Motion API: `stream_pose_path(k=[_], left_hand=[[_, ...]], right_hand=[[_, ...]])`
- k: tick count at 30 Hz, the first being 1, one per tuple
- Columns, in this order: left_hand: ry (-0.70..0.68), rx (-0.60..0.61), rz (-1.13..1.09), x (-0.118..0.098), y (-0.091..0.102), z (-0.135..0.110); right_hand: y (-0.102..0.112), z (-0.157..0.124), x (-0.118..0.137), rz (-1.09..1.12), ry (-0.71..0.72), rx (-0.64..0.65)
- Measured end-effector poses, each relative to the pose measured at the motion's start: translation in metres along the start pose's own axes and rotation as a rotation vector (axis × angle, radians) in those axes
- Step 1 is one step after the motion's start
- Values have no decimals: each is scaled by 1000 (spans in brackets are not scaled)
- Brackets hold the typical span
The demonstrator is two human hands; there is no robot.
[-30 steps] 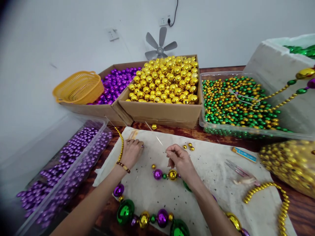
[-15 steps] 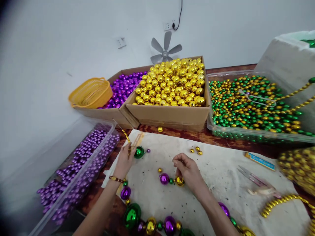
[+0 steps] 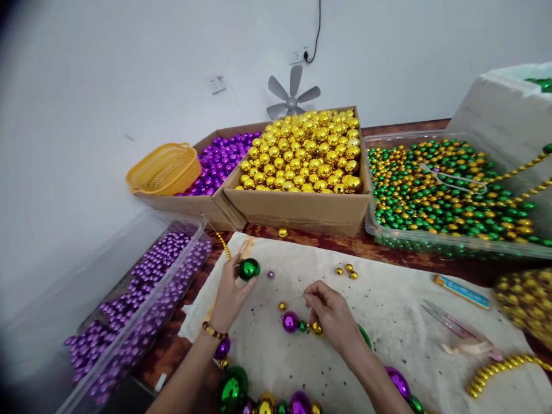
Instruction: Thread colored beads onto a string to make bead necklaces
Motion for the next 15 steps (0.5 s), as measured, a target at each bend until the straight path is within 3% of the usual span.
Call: stream_pose_path(k=[4, 10, 15], left_hand=[[-87, -4, -77, -33, 14, -4], [-215, 18, -85, -71, 19, -4], [-52, 82, -266, -75, 11, 3]], right_hand=[[-5, 3, 0, 3, -1, 1], [-7, 0, 6, 30, 11, -2], [-4, -1, 4, 80, 48, -6]])
Point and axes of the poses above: each hand's wrist, its own z-axis towards the middle knuckle, its own y-axis out of the back of the hand, x = y × z, the point moved 8 cm from there along z, towards the middle knuckle, and after that the axes turned 7 degrees about y, right-handed, at the moved point
